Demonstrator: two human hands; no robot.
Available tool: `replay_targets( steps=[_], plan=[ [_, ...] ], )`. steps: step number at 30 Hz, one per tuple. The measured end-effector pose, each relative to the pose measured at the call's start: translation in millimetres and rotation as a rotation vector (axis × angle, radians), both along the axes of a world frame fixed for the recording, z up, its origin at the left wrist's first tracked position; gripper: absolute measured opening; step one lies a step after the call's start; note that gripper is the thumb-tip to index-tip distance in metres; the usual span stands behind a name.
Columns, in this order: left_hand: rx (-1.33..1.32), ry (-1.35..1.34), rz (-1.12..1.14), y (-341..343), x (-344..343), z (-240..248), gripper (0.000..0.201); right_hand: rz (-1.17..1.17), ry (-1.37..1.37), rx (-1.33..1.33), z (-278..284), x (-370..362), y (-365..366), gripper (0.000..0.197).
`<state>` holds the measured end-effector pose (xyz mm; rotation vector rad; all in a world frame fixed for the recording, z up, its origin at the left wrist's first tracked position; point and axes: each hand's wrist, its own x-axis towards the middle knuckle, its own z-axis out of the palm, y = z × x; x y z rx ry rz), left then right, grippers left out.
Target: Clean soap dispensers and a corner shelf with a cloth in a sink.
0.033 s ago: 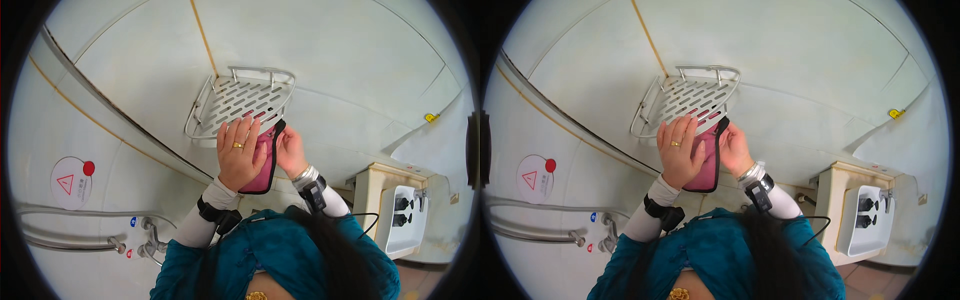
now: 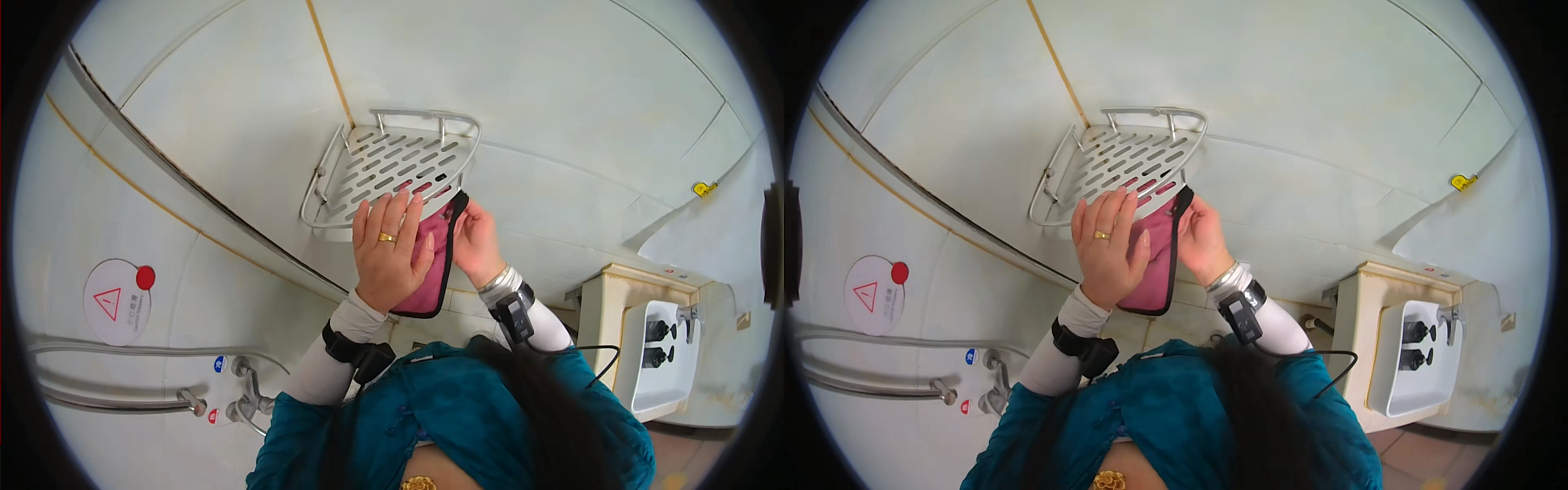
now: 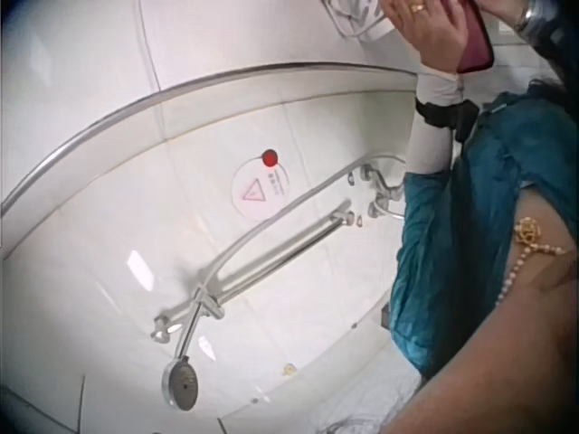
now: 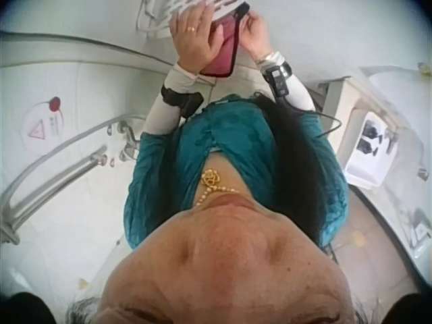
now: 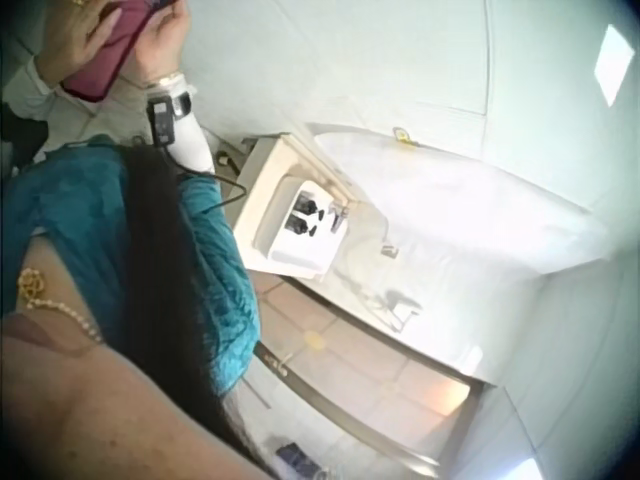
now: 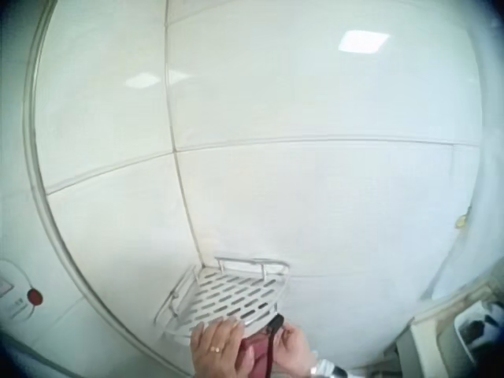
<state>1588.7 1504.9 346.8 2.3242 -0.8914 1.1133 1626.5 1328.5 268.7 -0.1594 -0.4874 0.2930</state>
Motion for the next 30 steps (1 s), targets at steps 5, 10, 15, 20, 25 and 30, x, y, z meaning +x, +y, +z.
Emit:
replay_targets(
  steps=[5, 10, 15, 20, 25, 30],
  plan=[
    [-0.016, -0.009, -0.014, -2.1, -2.3, 0.8, 0.05, -0.265, 0.205, 0.045, 32.8, 33.5, -31.8, 0.036],
    [-0.02, -0.015, -0.001, -1.6, -2.6, -1.3, 0.05, -0.229, 0.376, -0.179, 45.9, -10.3, 10.6, 0.037],
    [-0.016, -0.028, -0.002, -6.7, -1.9, 0.8, 0.05, 0.082, -0.03, 0.094, 0.7, -10.1, -5.7, 0.026],
    [-0.006, -0.02, -0.008, -1.0, -1.5, -3.0, 0.05, -0.428, 0.377, -0.03, 95.9, -1.2, -20.9, 0.019],
    [-0.004, -0.029, -0.011, -3.0, -1.0, 1.2, 0.051, -0.16, 0.259, -0.013, 48.4, -36.8, 2.3, 0.022],
    [-0.042, 0.01, -0.07, -3.3, -10.0, 12.3, 0.051, 0.05, 0.308, -0.127, 33.1, -83.9, -13.2, 0.021]
  ],
)
